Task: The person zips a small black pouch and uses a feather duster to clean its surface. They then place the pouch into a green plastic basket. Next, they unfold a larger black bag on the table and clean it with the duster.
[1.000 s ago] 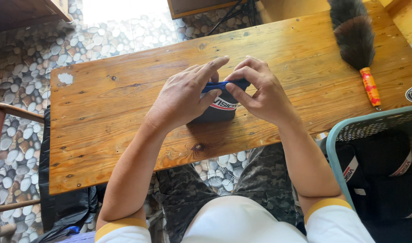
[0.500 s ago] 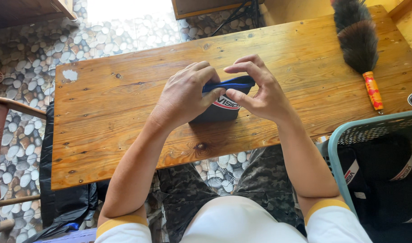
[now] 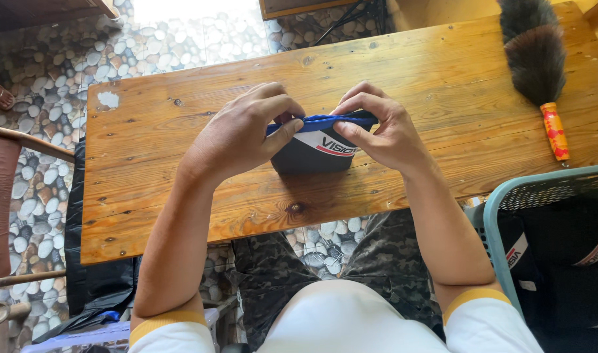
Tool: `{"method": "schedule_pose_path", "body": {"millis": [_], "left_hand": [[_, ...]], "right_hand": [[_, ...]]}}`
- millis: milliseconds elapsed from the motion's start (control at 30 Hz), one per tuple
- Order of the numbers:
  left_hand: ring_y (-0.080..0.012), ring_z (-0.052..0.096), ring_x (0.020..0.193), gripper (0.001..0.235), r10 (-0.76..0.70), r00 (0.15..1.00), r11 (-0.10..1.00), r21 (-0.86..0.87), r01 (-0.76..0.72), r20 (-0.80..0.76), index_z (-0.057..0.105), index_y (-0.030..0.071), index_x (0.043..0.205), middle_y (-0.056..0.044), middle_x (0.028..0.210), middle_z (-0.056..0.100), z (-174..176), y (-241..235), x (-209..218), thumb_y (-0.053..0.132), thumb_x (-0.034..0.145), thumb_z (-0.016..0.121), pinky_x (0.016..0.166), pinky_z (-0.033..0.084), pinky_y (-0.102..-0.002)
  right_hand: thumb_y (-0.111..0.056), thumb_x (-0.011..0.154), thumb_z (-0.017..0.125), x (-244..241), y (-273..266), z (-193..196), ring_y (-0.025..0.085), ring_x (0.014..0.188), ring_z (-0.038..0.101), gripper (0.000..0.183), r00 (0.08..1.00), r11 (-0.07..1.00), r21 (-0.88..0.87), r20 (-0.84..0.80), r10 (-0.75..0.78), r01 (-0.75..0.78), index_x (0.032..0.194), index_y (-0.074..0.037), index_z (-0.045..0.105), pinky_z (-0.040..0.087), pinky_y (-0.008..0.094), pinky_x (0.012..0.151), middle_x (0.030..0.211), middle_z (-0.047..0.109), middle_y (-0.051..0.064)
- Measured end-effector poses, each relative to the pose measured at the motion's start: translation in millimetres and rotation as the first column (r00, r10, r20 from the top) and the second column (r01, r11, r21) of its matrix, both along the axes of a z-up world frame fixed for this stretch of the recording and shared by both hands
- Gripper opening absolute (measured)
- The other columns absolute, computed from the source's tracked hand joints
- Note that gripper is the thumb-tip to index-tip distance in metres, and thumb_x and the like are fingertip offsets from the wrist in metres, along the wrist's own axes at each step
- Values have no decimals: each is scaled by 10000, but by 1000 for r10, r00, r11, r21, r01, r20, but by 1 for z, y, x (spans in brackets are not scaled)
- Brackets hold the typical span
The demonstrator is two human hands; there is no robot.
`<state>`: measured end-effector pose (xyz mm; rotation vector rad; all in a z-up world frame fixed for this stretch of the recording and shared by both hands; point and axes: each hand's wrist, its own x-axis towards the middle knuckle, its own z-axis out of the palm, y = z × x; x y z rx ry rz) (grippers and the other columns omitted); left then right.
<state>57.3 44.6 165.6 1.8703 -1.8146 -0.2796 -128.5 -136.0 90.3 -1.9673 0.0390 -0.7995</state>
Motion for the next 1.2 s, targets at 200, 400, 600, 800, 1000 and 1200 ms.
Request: {"method": "schedule_pose_path", "body": {"millis": [200, 400, 600, 800, 1000, 1200], "left_hand": [[-289, 635, 868, 137, -34, 988, 977, -204, 64, 149, 671, 89, 1139, -73, 891, 579, -4, 2, -7, 138, 1048, 582, 730, 557, -427], [-302, 636, 896, 60, -38, 957, 956, -267, 118, 286, 642, 46, 1011, -99, 926, 588, -7, 6, -9, 42, 1031, 586, 760, 553, -386], [-247, 650, 917, 64, 49, 892, 945, -311, 104, 449, 681, 66, 950, -80, 927, 620, -15, 8, -12, 3, 943, 669, 776, 547, -336], [-244, 656, 839, 144, 85, 876, 934, -343, 95, 474, 703, 74, 985, -76, 870, 632, -19, 8, -12, -49, 919, 669, 723, 545, -352], [-245, 660, 779, 164, 68, 904, 902, -413, 125, 422, 748, 79, 1028, -83, 820, 656, -25, 4, -5, -47, 933, 702, 697, 559, -353], [-236, 647, 699, 201, 41, 906, 871, -460, 174, 421, 764, 103, 1045, -68, 774, 664, -29, -3, -1, -51, 929, 708, 631, 562, -346]], "right_hand": [[-94, 921, 766, 0, 0, -2, 268, 1067, 641, 141, 999, 999, -24, -22, -26, 26, 1036, -24, 724, 480, 395, 959, 1058, 646, 146], [-88, 920, 762, -1, 0, 0, 266, 1059, 643, 145, 1000, 1000, -19, -15, -16, 16, 1046, -25, 727, 477, 394, 961, 1058, 643, 151], [-105, 923, 765, 0, 2, 1, 260, 1056, 642, 151, 999, 999, -25, -37, -35, 34, 1045, -24, 730, 480, 404, 965, 1062, 646, 143], [-114, 927, 766, 0, 1, -1, 276, 1063, 643, 159, 998, 998, -44, -40, -47, 45, 1055, -24, 733, 477, 416, 971, 1053, 638, 144], [-98, 938, 758, 0, 2, 3, 290, 1063, 652, 155, 998, 997, -60, -34, -50, 48, 1064, -11, 737, 483, 429, 975, 1040, 639, 157], [-98, 932, 772, 0, -1, -1, 287, 1061, 651, 170, 998, 997, -62, -39, -52, 49, 1073, -12, 733, 491, 421, 960, 1041, 630, 155]]}}
